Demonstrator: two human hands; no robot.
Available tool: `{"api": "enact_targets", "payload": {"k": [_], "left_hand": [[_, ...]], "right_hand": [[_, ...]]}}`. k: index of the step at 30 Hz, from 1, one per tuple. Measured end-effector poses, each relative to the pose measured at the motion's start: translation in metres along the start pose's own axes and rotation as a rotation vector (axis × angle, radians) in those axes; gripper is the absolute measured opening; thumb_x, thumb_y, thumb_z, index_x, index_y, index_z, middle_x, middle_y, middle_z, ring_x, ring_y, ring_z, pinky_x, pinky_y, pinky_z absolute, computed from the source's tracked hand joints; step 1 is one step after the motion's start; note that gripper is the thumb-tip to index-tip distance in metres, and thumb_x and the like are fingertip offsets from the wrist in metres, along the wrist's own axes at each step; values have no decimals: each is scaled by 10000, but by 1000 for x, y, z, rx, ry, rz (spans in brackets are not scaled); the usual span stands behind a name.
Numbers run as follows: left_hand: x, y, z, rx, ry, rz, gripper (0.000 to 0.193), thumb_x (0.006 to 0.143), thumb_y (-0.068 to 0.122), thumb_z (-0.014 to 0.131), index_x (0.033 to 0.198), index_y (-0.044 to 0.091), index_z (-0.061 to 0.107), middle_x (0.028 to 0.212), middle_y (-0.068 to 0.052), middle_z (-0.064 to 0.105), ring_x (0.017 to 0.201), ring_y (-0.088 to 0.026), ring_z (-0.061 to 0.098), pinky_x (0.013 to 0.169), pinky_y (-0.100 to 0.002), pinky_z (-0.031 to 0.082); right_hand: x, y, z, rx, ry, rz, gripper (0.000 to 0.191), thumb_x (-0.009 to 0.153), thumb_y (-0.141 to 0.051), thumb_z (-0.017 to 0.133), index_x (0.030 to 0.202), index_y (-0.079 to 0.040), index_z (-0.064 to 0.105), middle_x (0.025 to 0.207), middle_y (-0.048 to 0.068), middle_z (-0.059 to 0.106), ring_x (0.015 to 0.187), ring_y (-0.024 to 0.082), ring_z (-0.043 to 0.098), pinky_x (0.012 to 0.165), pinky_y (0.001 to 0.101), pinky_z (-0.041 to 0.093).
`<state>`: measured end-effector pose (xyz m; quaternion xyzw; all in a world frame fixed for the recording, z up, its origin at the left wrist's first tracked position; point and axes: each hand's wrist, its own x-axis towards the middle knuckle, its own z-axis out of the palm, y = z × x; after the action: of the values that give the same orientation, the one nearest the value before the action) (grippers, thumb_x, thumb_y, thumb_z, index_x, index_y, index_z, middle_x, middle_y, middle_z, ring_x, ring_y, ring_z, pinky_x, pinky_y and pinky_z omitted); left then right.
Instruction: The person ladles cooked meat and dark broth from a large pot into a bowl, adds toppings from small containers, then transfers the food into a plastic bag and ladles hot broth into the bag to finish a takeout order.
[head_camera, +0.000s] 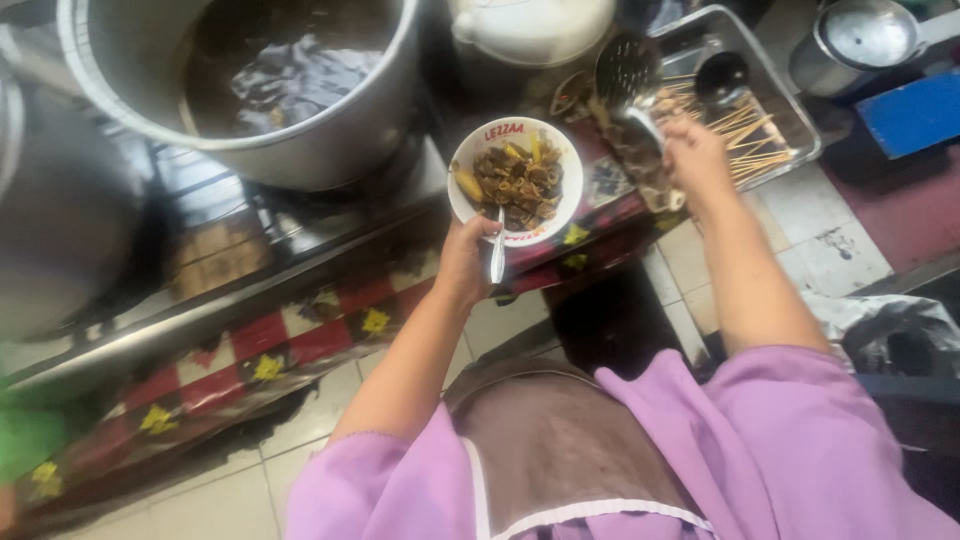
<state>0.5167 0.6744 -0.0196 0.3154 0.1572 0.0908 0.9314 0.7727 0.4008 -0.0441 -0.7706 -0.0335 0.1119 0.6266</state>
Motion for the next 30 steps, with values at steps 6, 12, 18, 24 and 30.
{"api": "enact_targets", "payload": {"k": [6, 12, 18, 24, 30], "left_hand": [[40, -63, 9, 19, 37, -33, 714, 771, 11, 566, 1468, 32, 414, 1263, -165, 584, 1077, -300, 618, 935, -432, 524], [47, -86, 17, -54, 29, 6, 725, 763, -5, 562, 1471, -11, 410, 1303, -197, 585, 1156, -332, 624, 1027, -460, 529], [29, -80, 14, -79, 124, 107, 807, 722, -22, 559, 1500, 63, 361, 1331, -141, 567, 1205, -294, 598, 1057, -442, 508], [-9, -56, -14, -90, 184, 180, 765, 768, -18, 570, 1507, 13, 374, 1294, -181, 555, 1154, -314, 602, 993, -440, 543], [-97, -16, -55, -161, 144, 371, 767, 790, -42, 556, 1533, -6, 367, 1346, -193, 551, 1191, -294, 600, 1010, -417, 538]], "right_hand": [[75, 63, -36, -41, 155, -8, 203, 958, -80, 641, 1126, -19, 738, 892, 34, 723, 736, 89, 636, 627, 248, 499], [155, 66, -43, -414, 186, -251, 274, 834, -12, 660, 1093, -1, 748, 925, 143, 735, 790, 216, 689, 683, 350, 537], [170, 54, -24, -836, 143, -138, 373, 743, -88, 718, 1106, -3, 728, 964, 195, 690, 830, 308, 661, 751, 431, 525], [73, 10, 18, -918, 346, -936, 401, 871, -242, 721, 1204, -19, 722, 1069, 218, 628, 974, 374, 586, 920, 478, 467], [-91, -28, 154, -13, -841, -139, 611, 1104, -505, 394, 1416, -22, 600, 1396, 124, 648, 1289, 213, 583, 1120, 354, 418]]}}
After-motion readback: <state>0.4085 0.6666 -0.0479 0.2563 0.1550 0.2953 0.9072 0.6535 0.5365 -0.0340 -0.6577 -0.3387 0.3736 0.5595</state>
